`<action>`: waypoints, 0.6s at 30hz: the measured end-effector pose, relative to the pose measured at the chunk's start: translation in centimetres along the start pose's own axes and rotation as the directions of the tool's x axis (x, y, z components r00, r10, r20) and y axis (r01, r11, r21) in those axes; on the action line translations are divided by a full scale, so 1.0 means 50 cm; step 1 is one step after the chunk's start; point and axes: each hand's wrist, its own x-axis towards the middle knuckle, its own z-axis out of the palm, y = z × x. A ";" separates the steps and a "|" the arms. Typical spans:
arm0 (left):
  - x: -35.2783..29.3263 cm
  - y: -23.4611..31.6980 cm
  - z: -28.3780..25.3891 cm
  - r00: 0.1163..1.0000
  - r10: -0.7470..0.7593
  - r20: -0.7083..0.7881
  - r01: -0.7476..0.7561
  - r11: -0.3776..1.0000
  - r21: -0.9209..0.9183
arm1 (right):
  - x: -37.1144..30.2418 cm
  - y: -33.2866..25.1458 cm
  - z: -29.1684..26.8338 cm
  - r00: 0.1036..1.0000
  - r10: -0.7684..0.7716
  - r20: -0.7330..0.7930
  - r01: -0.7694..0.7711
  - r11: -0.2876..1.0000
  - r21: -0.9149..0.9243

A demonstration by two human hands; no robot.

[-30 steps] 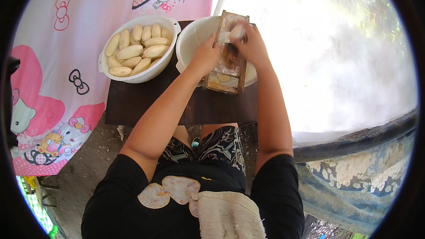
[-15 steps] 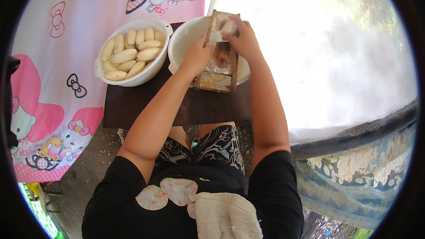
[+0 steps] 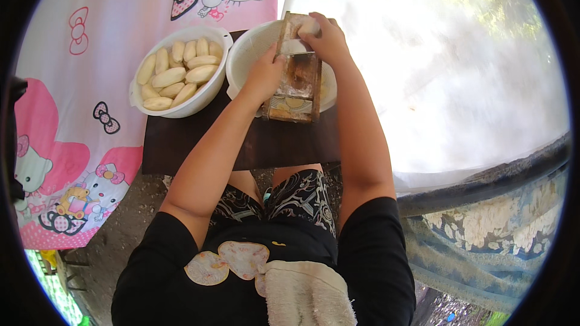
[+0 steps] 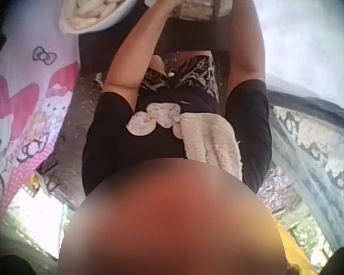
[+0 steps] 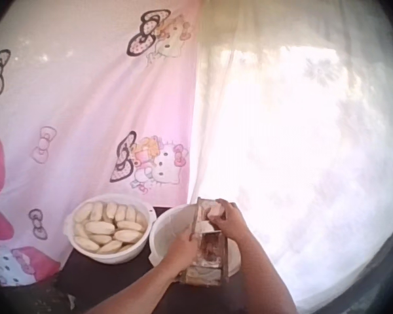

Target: The person grates peeled white root vegetables using a handheld metal grater over a white bowl. They repeatedly pick up vegetables from a second bowl, grate them into the first bowl, and continue the process throughout the clip.

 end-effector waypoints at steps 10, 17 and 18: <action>0.009 -0.021 0.007 0.999 -0.033 0.027 0.034 0.999 -0.021 | -0.129 -0.028 -0.009 0.983 -0.181 0.016 0.182 0.982 -0.044; -0.003 0.007 -0.002 1.000 -0.023 0.008 0.023 1.000 -0.016 | -0.013 -0.005 -0.002 1.000 -0.031 0.003 0.031 0.999 -0.031; -0.004 0.008 -0.001 0.999 -0.034 0.012 0.035 0.999 -0.024 | -0.045 -0.013 -0.008 0.995 -0.098 0.013 0.099 0.994 -0.038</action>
